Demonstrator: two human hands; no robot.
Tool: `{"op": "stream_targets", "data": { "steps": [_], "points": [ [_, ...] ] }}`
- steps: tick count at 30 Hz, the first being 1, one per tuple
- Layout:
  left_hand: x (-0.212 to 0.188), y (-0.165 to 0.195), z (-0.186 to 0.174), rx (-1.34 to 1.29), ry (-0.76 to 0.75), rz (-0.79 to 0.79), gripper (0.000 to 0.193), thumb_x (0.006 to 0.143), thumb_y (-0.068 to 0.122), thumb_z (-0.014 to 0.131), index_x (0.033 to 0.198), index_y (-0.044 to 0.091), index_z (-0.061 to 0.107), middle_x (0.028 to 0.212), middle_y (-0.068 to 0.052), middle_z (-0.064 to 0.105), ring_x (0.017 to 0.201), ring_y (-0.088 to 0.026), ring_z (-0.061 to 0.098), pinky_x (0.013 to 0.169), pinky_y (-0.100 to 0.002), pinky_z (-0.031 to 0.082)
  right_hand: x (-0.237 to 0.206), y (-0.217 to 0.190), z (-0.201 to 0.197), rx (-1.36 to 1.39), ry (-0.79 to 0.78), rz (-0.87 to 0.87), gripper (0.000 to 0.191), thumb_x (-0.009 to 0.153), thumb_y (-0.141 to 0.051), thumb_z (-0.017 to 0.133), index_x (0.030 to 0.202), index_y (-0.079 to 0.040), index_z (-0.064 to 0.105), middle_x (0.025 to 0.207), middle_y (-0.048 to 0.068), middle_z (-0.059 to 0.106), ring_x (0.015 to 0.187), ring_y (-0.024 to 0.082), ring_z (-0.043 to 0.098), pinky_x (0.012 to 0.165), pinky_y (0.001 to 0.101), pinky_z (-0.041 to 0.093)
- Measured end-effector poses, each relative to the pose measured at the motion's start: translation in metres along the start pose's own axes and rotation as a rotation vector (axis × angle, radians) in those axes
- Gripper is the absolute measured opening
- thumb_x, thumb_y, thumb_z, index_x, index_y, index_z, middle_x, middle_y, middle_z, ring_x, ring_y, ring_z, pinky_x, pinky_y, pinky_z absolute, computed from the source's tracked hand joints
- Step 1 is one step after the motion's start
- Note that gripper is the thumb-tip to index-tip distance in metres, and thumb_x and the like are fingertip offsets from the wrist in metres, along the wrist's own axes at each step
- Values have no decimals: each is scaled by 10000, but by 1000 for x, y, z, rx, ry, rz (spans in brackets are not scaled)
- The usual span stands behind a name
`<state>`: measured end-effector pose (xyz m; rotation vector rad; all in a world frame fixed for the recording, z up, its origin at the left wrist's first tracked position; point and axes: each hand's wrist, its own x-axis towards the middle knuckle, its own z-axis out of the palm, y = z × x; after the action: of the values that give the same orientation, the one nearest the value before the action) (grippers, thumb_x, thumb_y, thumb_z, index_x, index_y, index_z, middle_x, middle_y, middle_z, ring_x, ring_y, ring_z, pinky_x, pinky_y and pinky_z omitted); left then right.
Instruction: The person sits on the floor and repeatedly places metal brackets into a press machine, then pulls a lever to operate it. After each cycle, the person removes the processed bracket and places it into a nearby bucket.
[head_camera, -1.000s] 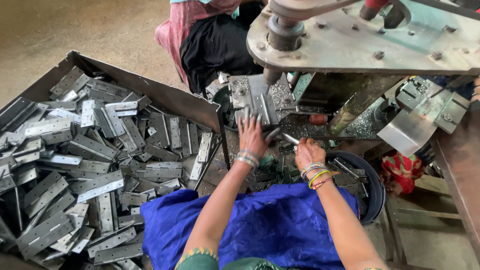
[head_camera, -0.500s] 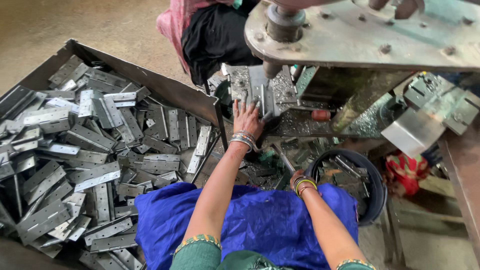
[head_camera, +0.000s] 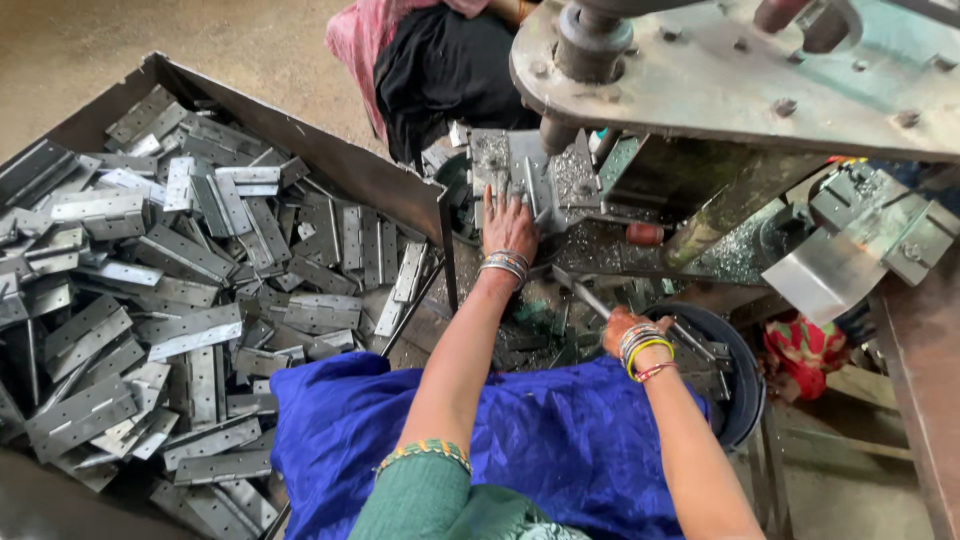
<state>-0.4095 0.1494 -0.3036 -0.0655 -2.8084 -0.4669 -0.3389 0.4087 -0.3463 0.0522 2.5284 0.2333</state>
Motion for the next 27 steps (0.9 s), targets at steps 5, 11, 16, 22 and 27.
{"op": "stream_targets", "data": {
  "steps": [5, 11, 16, 22, 27],
  "points": [
    [12, 1, 4, 59, 84, 5, 453, 915, 300, 645, 1274, 25, 648, 1423, -173, 565, 1528, -342, 305, 1274, -555, 60, 10, -11, 14, -88, -87, -67, 512, 984, -232, 453, 1444, -10, 477, 1418, 189, 612, 1324, 387, 583, 1139, 799, 162],
    [14, -3, 8, -8, 129, 66, 560, 835, 355, 633, 1311, 61, 640, 1524, -149, 505, 1509, -357, 302, 1212, -565, 52, 25, -43, 54, -300, -325, -273, 481, 988, -242, 424, 1425, -56, 499, 1449, 172, 584, 1357, 389, 544, 1152, 783, 173],
    [-5, -8, 9, 18, -44, 38, 590, 959, 472, 609, 1380, 59, 606, 1516, -124, 500, 1527, -333, 299, 1293, -572, 19, 23, -38, 53, -243, -297, -270, 461, 992, -249, 400, 1410, -95, 518, 1475, 158, 561, 1385, 392, 512, 1163, 770, 182],
    [-1, -7, 16, 90, -57, 32, 655, 895, 509, 620, 1397, 90, 575, 1549, -97, 462, 1528, -320, 257, 1249, -580, -9, 10, 10, 17, 61, -119, -33, 446, 996, -258, 372, 1392, -142, 540, 1506, 142, 534, 1418, 394, 473, 1176, 754, 193],
    [19, 3, 13, 110, -23, -7, 758, 861, 564, 623, 1431, 74, 527, 1526, -108, 437, 1513, -323, 243, 1221, -575, -15, 8, 20, -1, 49, -62, -51, 413, 976, -226, 428, 1343, -86, 557, 1486, 118, 569, 1393, 372, 510, 1153, 786, 185]
  ]
}}
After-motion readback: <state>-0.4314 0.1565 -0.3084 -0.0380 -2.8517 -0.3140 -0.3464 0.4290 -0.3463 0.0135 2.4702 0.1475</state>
